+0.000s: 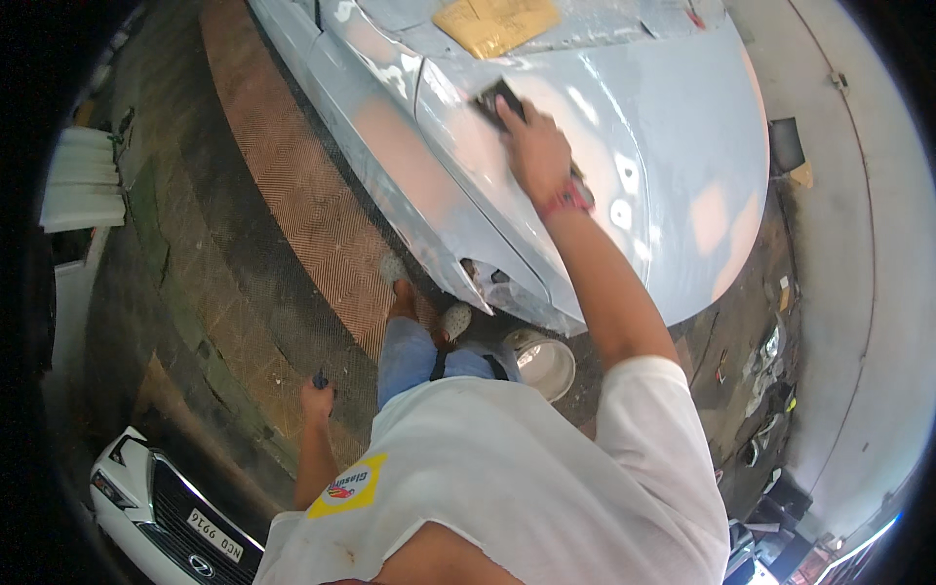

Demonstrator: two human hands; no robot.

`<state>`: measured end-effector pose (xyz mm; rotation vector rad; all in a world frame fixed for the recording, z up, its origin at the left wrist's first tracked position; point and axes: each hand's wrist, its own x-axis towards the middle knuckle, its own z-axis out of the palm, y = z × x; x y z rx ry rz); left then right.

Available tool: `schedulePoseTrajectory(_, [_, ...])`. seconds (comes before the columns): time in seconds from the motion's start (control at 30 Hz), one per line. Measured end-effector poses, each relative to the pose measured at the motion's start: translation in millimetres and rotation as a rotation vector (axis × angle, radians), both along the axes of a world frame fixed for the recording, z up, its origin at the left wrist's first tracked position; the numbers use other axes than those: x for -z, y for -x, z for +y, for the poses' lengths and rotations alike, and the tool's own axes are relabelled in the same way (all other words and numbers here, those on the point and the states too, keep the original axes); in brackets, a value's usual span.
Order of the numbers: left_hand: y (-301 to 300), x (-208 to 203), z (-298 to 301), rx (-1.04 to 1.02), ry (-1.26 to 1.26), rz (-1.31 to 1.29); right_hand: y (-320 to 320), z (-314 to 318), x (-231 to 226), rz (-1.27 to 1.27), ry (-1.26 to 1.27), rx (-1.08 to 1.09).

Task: The person is sanding the hood of a white car using a sanding block and a cloth. They repeatedly dip the sanding block into a bucket of water and wipe the surface while working on the hood.

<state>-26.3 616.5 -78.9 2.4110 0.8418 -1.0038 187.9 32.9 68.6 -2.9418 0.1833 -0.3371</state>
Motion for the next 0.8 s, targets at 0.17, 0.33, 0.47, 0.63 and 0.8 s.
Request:
schedulePoseTrajectory(0.17, [-1.1,-0.9,1.7,-0.044,0.023,0.009,-17.2,-25.6,9.3,-0.056,0.086,0.030])
schedulePoseTrajectory(0.33, [12.5,21.5,30.5,-0.050,0.025,0.016,-47.6,-14.6,-2.5,-0.011,0.051,0.090])
schedulePoseTrajectory(0.47, [5.5,6.1,19.0,-0.164,0.042,0.020,10.7,-26.6,15.3,-0.030,0.034,-0.008])
schedulePoseTrajectory(0.63, [17.4,28.7,34.1,-0.087,-0.002,0.107,-32.0,-77.8,-5.1,-0.080,0.005,0.164])
schedulePoseTrajectory(0.8, [17.0,47.7,64.7,-0.047,0.037,0.041,46.5,-51.7,21.2,-0.024,-0.034,0.057])
